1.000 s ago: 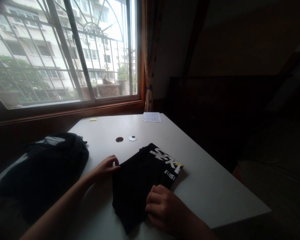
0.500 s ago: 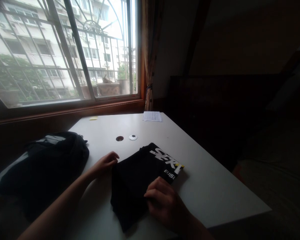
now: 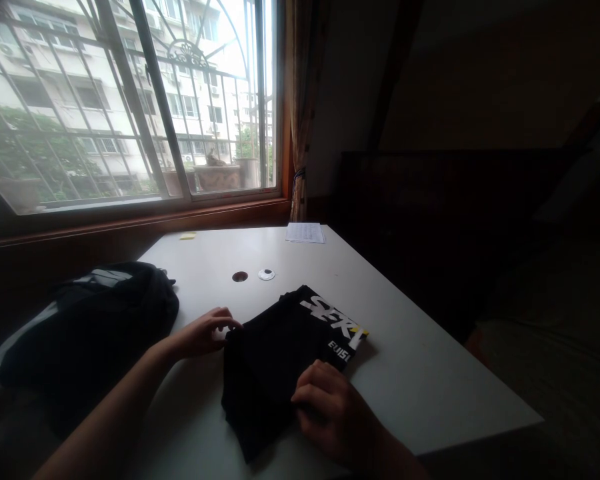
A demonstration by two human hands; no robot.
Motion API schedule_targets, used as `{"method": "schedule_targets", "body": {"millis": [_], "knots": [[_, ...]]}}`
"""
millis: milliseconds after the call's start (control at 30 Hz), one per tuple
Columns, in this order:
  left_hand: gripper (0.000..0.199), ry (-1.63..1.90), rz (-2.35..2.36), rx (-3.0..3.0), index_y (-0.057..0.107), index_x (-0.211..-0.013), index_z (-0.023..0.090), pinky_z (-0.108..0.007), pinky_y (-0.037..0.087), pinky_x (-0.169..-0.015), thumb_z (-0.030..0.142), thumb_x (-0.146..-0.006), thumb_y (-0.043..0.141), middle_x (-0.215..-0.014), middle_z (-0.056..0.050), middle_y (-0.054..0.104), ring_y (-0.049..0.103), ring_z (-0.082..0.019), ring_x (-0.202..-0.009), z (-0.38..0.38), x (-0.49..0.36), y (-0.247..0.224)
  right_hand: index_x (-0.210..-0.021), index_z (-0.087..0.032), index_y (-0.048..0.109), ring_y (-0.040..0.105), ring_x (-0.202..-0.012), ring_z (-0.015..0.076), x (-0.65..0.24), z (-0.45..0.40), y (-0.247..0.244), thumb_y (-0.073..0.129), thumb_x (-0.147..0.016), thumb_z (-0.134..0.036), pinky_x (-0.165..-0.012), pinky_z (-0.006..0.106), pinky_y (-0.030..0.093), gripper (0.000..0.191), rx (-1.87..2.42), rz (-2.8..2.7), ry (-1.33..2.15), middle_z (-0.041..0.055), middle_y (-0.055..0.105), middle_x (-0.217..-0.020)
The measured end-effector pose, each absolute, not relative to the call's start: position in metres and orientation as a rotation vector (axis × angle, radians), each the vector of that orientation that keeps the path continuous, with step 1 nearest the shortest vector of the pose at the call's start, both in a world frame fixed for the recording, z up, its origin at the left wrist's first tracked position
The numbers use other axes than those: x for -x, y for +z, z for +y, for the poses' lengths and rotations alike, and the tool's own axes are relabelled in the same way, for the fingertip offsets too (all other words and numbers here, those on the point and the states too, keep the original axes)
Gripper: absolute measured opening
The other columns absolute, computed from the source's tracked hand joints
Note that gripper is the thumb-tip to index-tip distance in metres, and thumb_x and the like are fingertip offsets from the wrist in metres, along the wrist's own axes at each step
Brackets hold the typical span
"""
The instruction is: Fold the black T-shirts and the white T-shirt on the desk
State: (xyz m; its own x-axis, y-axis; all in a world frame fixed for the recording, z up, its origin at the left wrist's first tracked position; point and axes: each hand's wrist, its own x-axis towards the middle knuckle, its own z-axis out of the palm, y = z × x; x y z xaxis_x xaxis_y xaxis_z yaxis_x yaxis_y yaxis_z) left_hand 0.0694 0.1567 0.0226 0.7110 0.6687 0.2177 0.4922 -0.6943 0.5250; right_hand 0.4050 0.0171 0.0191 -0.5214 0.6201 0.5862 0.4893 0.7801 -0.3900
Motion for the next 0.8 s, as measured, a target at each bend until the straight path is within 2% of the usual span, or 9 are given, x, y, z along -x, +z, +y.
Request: {"method": "schedule_targets", "body": {"millis": [300, 567, 800], "knots": [[0.028, 0.531, 0.913, -2.843, 0.072, -0.116, 0.037, -0.029, 0.050, -0.076, 0.025, -0.091, 0.066, -0.100, -0.002, 0.066, 0.060, -0.018, -0.089, 0.158, -0.070, 0.023, -0.098, -0.021, 0.062, 0.062, -0.081, 0.0171, -0.403, 0.015, 0.021, 0.057, -0.082, -0.003, -0.072, 0.028, 0.054, 0.024, 0.809, -2.143, 0.250, 0.0045, 0.062, -0.091], [0.015, 0.617, 0.943, -2.852, 0.067, -0.103, 0.025, -0.026, 0.050, -0.072, 0.018, -0.095, 0.057, -0.103, -0.003, 0.064, 0.062, -0.015, -0.083, 0.160, -0.079, 0.012, -0.102, -0.023, 0.061, 0.061, -0.084, 0.0181, -0.401, 0.016, 0.023, 0.057, -0.084, -0.002, -0.073, 0.032, 0.055, 0.028, 0.778, -2.085, 0.219, 0.0046, 0.061, -0.092], [0.013, 0.894, 1.002, -2.751, 0.060, -0.100, 0.021, -0.026, 0.051, -0.071, 0.014, -0.095, 0.050, -0.112, -0.006, 0.062, 0.062, -0.013, -0.079, 0.163, -0.075, 0.008, -0.108, -0.023, 0.059, 0.061, -0.092, 0.0217, -0.394, 0.015, 0.025, 0.060, -0.083, -0.001, -0.081, 0.038, 0.055, 0.033, 0.741, -2.049, 0.155, 0.0060, 0.061, -0.097]]}}
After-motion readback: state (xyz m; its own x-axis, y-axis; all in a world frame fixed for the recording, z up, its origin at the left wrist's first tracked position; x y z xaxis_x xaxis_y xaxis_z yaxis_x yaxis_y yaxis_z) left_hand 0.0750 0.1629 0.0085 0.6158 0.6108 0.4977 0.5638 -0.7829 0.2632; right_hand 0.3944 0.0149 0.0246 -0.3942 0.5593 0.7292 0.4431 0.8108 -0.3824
